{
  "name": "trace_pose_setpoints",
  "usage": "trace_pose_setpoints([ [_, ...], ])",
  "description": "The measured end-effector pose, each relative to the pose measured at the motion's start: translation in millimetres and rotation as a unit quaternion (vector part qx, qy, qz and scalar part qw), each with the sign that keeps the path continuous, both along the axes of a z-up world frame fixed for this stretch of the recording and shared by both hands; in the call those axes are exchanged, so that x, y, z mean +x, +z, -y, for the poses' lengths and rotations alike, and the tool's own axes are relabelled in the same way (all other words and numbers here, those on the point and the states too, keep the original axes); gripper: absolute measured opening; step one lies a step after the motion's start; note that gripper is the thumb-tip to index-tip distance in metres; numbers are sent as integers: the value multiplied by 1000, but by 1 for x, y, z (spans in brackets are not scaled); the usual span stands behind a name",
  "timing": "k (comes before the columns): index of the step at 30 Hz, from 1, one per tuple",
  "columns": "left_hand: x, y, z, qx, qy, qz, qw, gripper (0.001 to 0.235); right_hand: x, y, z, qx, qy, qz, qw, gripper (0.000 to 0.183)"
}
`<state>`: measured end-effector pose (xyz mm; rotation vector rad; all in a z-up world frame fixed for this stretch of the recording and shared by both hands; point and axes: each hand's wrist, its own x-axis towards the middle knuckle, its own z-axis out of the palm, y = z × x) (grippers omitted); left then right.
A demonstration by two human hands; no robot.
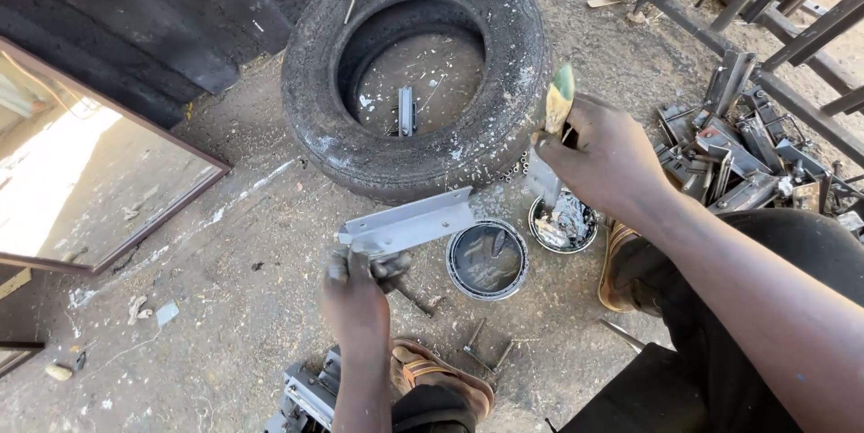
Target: Painting metal components with a brush and assembling them with bolts.
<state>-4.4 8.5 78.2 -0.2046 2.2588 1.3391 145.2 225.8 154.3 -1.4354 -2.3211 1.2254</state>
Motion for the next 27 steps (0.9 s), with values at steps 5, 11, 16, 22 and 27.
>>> trace_pose_setpoints([
  [5, -2, -28, 2, 172, 94, 177, 965, 38, 0, -40, -9, 96, 55, -32, 993, 15],
  [11, -2, -61, -3, 129, 36, 106, 985, 34, -4, -76, 31, 70, 95, -79, 990, 36],
  [16, 27, -51, -15, 140, 16, 144, 979, 45, -22, -89, 60, 259, 269, -62, 926, 24],
  [22, 48, -68, -20, 119, -20, 143, 982, 45, -26, -131, 82, 362, 386, -75, 845, 7],
  [27, 51, -76, -17, 96, -62, 132, 985, 45, -25, -137, 78, 386, 387, -78, 834, 11],
])
